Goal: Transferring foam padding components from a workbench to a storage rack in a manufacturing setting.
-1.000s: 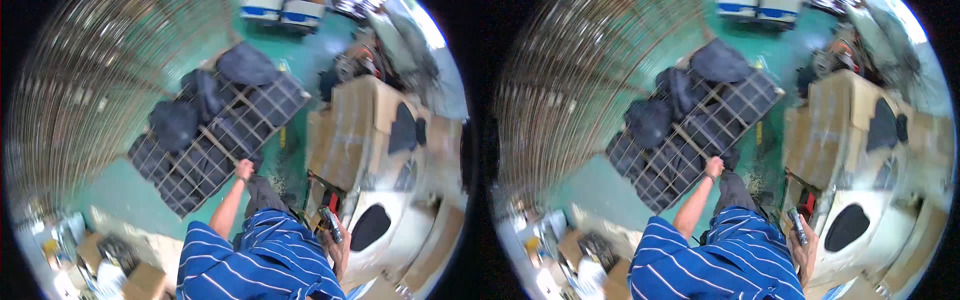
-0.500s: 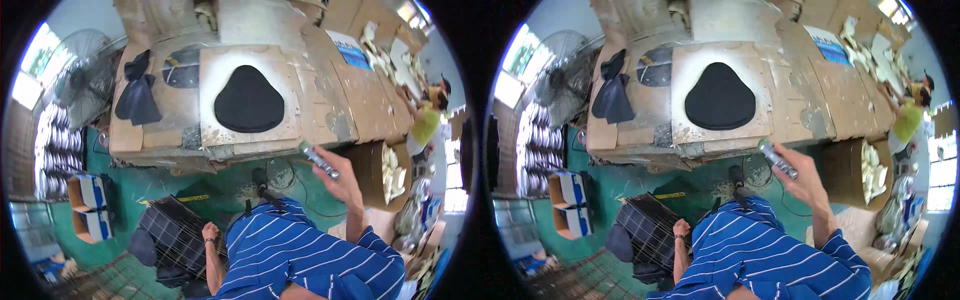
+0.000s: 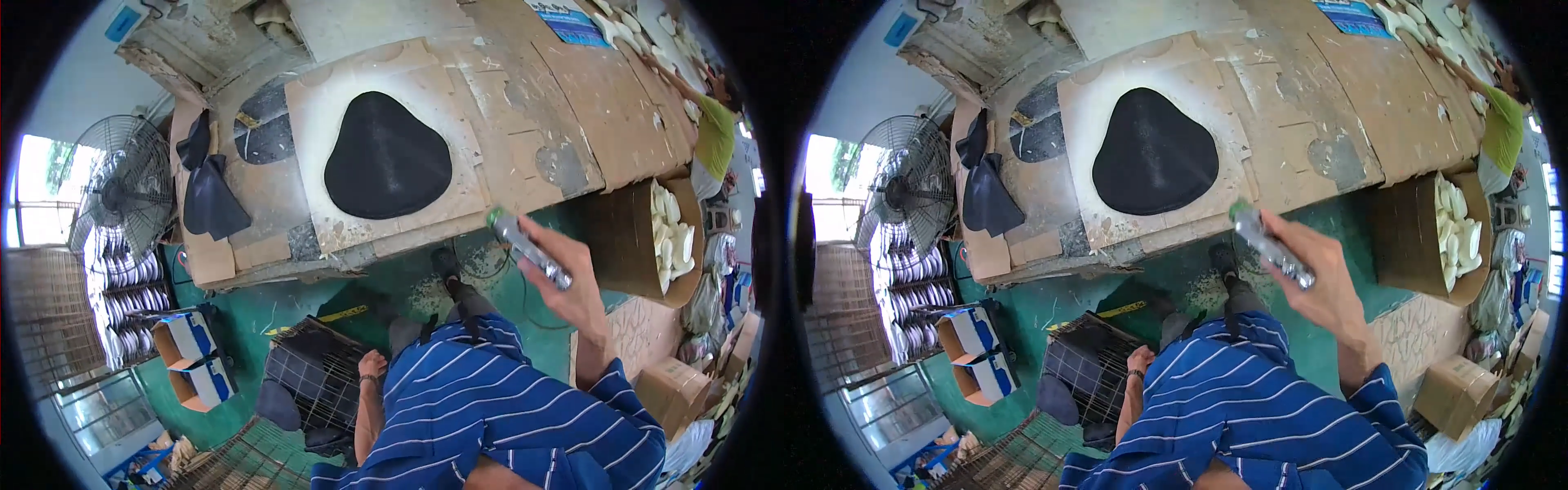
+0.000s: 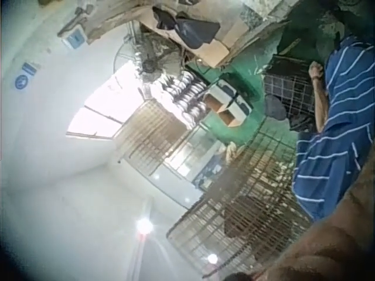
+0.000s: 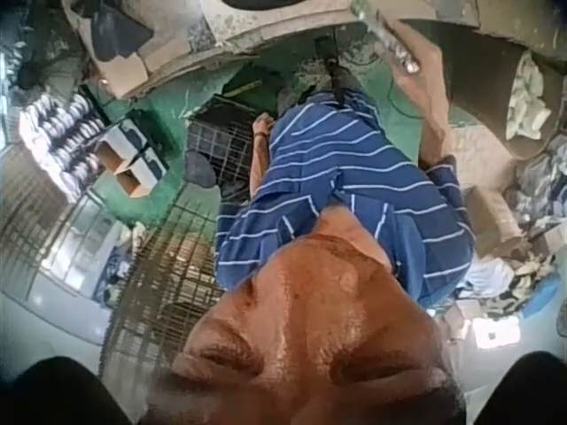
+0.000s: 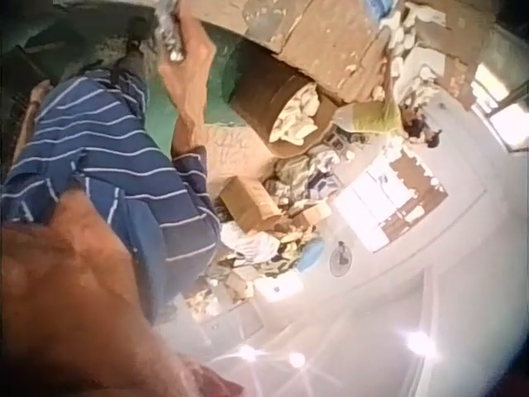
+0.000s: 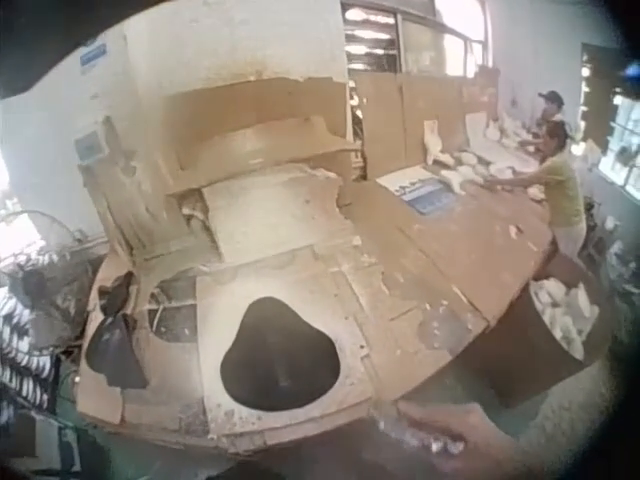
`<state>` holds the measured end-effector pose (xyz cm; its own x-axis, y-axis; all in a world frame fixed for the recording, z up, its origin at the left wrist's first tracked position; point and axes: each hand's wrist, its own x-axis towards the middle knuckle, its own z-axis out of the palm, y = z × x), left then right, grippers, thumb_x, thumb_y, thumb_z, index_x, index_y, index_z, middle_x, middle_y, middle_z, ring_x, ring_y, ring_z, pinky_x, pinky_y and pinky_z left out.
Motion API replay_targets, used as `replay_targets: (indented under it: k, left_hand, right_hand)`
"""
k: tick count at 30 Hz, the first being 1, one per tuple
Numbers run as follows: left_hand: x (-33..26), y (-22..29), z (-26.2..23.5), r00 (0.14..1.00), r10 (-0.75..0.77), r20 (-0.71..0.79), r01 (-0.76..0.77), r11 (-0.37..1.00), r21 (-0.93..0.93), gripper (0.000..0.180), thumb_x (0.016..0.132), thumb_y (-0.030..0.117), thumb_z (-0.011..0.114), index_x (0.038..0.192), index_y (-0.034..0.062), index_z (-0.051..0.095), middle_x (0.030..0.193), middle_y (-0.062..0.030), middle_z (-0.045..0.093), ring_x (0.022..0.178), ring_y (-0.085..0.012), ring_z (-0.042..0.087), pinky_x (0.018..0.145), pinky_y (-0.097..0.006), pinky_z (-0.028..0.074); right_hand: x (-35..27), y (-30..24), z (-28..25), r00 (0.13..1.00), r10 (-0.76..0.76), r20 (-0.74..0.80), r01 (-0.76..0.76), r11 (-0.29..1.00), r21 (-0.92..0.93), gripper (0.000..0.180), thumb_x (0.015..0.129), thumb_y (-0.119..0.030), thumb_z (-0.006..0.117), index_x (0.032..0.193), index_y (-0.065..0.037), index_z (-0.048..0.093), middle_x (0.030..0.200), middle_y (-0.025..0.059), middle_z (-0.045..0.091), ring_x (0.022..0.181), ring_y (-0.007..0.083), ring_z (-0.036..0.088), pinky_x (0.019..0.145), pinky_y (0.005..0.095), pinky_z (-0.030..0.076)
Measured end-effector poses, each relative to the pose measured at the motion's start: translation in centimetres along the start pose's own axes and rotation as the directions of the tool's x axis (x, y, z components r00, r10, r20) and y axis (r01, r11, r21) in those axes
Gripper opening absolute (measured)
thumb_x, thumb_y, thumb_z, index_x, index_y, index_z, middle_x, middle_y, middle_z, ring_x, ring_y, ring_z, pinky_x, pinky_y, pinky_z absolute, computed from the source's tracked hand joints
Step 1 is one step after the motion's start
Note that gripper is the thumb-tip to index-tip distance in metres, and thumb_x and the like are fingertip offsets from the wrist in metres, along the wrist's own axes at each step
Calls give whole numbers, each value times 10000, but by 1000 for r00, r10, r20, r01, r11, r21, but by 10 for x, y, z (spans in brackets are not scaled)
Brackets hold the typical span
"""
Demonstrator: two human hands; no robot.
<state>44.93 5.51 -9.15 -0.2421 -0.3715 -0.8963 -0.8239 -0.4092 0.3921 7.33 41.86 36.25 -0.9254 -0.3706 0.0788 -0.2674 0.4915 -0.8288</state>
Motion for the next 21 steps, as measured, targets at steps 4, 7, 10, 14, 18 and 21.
replay_targets:
  k: [4,7,10,14,18,21]
  left_hand:
    - [10,48,-9,1000,-10,-13,10,1000,1,343,1016,192,618,1339,87,668,951,-42,751,760,-197,726,643,-363,583]
    - [19,69,-19,1000,21,6,-21,998,-57,367,1021,157,601,1376,76,645,938,-47,741,750,-190,719,634,-348,575]
    - [24,83,-27,1000,22,10,-21,998,-57,350,1035,144,595,1373,67,646,934,-51,741,739,-182,718,625,-344,577]
    - [30,86,-35,1000,-27,-6,27,999,41,348,1041,152,598,1372,63,654,950,-51,749,756,-184,725,644,-356,589]
    - [30,87,-31,998,-32,-53,38,992,122,322,1023,102,556,1301,60,712,985,-88,757,811,-238,742,717,-385,630]
    - [42,79,-39,999,-25,-22,27,993,113,334,1016,110,565,1324,84,692,988,-52,766,815,-198,743,710,-382,605]
  right_hand:
    - [9,-11,4,999,41,-25,-41,999,7,666,805,62,777,1447,-22,621,1163,224,734,1019,376,736,879,378,569]
    - [-3,-13,7,992,55,117,-52,998,-33,676,792,63,779,1444,-24,624,1174,227,735,1043,394,734,887,396,572]
    - [-16,-16,10,963,94,253,-58,987,-150,606,831,22,787,1419,-8,641,1126,235,729,974,318,739,844,370,563]
    - [-10,-29,6,998,59,-24,-61,992,-109,664,796,69,770,1437,-26,629,1192,241,729,1051,395,740,874,397,578]
    - [-17,-29,-7,984,176,-4,-175,972,-156,621,800,51,783,1404,-6,650,1185,254,732,1022,388,747,866,404,579]
    - [-15,-34,5,984,91,152,-79,993,-84,614,803,24,792,1401,-10,654,1182,242,736,995,403,744,855,411,579]
